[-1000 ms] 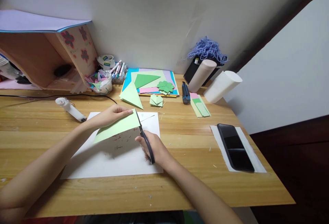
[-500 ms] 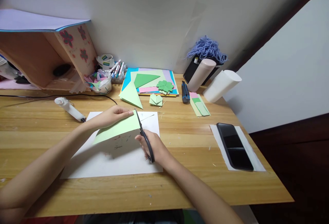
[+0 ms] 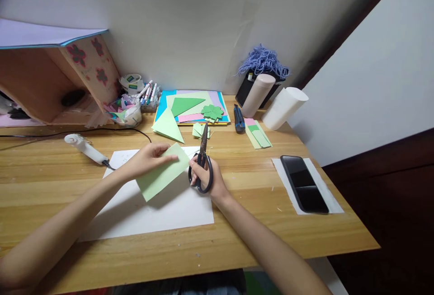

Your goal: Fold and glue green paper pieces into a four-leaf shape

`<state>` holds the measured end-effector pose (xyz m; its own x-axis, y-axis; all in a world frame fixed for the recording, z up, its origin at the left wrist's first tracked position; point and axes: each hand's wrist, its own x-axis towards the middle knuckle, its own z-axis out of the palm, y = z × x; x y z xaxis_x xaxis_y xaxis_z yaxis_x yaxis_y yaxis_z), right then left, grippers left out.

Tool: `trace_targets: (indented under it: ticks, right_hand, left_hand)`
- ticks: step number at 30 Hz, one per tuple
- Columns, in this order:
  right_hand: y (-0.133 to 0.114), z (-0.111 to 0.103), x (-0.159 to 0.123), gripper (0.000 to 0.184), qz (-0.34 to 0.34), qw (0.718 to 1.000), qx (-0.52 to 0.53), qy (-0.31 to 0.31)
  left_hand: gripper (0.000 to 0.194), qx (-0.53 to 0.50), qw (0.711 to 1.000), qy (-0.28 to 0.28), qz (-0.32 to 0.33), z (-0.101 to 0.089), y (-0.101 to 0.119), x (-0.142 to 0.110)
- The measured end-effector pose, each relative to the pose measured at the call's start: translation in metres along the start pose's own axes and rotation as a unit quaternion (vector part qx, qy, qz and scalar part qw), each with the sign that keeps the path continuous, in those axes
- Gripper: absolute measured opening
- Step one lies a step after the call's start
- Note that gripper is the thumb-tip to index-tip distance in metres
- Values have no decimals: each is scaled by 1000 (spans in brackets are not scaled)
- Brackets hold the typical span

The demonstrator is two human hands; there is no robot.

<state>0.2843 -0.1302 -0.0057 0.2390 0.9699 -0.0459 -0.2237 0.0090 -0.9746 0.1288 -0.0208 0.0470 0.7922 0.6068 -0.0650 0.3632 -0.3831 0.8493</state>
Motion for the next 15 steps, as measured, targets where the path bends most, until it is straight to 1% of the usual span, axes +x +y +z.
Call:
trace_targets:
  ticks: [2,3,6,8,11,13,15]
  right_hand:
    - [-3,-2,1,24,-10,1000,3,16]
    - [-5,-3,1,25,-9,1000,10,27]
    - [-11,-6,2,34,17,997,59,50]
    - [-13,-7,2,37,42,995,85,31]
    - [-14,-6,0,38,68,993,97,-20]
    - [-14,-4,-1,33,72,991,107,-45]
    - [-12,-2,-2,27,65,989,117,-58]
  left_hand:
    - [22,-17,999,-14,40,-2,2,-1]
    - [19,-19,998,-9,65,-3,3,-1]
    - [9,-8,989,47,143,-5,5,-1]
    - [7,4,980,87,181,-5,5,-1]
    - [7,26,968,135,212,0,4,-2]
    - [7,45,961,156,225,5,4,-4]
    - [6,73,955,161,237,10,5,-6]
